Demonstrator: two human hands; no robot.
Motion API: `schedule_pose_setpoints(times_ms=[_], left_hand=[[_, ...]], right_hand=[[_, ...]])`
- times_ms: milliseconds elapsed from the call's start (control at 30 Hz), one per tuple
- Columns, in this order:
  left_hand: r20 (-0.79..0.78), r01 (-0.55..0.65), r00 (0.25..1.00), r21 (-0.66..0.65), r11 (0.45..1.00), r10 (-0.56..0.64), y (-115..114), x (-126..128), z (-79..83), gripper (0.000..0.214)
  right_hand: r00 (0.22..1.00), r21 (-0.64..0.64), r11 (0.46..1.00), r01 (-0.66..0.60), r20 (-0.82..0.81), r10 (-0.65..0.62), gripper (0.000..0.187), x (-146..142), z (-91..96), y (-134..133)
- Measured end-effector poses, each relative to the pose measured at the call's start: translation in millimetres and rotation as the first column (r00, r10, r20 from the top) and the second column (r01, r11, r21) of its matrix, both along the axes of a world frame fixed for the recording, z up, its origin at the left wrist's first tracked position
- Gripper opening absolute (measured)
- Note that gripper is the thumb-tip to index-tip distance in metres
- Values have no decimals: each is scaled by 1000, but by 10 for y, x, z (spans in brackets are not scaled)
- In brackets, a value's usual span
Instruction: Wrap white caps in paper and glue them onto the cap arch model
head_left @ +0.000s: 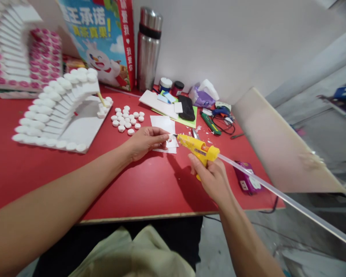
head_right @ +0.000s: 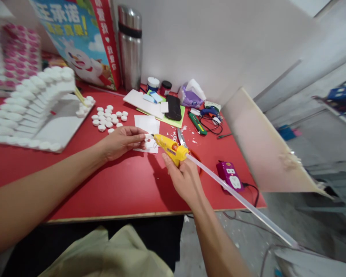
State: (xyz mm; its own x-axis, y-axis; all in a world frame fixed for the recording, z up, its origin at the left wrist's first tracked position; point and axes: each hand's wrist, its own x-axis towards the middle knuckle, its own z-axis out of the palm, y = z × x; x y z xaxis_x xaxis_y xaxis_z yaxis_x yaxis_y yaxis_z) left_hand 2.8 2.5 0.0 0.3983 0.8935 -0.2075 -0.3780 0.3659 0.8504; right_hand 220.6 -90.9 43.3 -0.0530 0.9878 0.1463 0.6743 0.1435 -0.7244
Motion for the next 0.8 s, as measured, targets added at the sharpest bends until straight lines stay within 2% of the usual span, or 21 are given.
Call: schedule_pose_setpoints(times_ms=[233, 567, 800], left_hand=[[30, -6, 1000, -22, 1000, 6, 20, -2, -35, 43], [90, 1, 996, -80, 997, 7, 32, -26, -18, 39], [116, -30, 992, -138, 990, 46, 34, -23, 34, 22]], right_hand=[[1000, -3, 1000, 27, 0, -27, 52, 23, -20, 0], [1000, -2, 1000, -29, 1, 29, 49, -16, 4, -15], [996, -46, 996, 78, -46, -80, 52, 92, -21, -9]])
